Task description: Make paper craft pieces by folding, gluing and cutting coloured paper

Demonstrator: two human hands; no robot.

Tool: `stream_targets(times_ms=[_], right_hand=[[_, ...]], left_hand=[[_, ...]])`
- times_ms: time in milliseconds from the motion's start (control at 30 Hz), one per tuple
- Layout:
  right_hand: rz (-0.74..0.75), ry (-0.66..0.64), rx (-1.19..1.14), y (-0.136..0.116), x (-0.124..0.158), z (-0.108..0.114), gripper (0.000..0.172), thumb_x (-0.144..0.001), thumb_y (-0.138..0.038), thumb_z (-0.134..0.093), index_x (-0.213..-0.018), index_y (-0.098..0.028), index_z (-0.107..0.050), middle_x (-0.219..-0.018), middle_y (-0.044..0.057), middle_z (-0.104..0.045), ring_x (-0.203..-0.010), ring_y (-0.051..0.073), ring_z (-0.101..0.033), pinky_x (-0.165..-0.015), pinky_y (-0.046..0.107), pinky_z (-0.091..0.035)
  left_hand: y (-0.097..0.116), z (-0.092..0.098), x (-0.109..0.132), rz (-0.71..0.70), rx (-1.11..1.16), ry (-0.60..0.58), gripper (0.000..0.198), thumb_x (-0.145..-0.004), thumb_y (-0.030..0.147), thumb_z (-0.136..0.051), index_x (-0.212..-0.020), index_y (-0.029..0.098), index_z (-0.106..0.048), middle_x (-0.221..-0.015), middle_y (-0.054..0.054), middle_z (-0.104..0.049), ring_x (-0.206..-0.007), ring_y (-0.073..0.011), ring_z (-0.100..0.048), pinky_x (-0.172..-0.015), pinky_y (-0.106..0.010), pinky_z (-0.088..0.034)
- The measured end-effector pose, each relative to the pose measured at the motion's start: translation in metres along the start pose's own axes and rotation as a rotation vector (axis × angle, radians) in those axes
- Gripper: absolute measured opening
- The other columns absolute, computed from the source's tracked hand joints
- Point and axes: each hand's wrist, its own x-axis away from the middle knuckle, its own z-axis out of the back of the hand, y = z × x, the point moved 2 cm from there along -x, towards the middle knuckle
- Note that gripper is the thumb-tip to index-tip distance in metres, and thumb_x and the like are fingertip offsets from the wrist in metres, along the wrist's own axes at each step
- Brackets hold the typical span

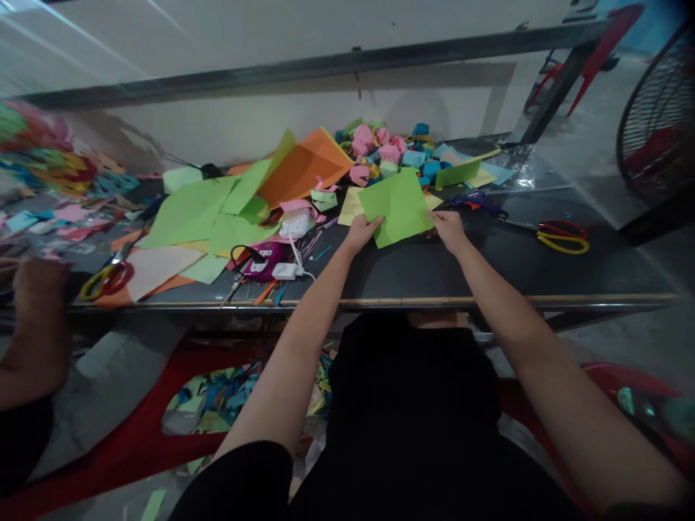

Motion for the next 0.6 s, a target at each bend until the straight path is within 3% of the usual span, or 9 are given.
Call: stream_targets(times_ms=[167, 333, 600], right_hand=[[0.050, 0.071, 0.134, 0.0036, -0.0032, 0.0035, 0.036, -0.076, -0.054, -0.084, -0.073, -0.019, -0.077, -0.066, 0.002, -0.071, -0.054, 0.014, -0.059, -0.051, 0.031, -0.058], [0.094, 0.122, 0.192, 0.0045, -0.0034, 0.0060, 0.036, -0.078, -0.053, -0.082, -0.082, -0.018, -0.080, -0.064, 0.000, -0.069, -0.052, 0.013, -0.057, -0.049, 0.030, -0.056], [0.113, 0.115, 0.231, -0.0015, 0.0006, 0.0038, 0.042, -0.085, -0.058, -0.075, -0.073, -0.018, -0.075, -0.061, 0.002, -0.065, -0.048, 0.014, -0.057, -0.048, 0.029, -0.050]], left_hand=[[0.0004, -0.0003, 0.0008, 0.018, -0.063, -0.023, 0.031, -0.079, 0.041, -0.084, -0.091, 0.014, -0.077, -0.099, -0.014, -0.082, -0.102, -0.0304, -0.076, -0.098, -0.046, -0.061], [0.0022, -0.0012, 0.0009, -0.026, -0.061, 0.008, 0.030, -0.079, 0.041, -0.084, -0.090, 0.014, -0.076, -0.099, -0.014, -0.081, -0.113, -0.0321, -0.074, -0.100, -0.045, -0.061], [0.0020, 0.0008, 0.0014, -0.034, -0.011, 0.048, 0.027, -0.079, 0.036, -0.085, -0.091, 0.013, -0.076, -0.097, -0.014, -0.081, -0.110, -0.0324, -0.075, -0.097, -0.044, -0.062]])
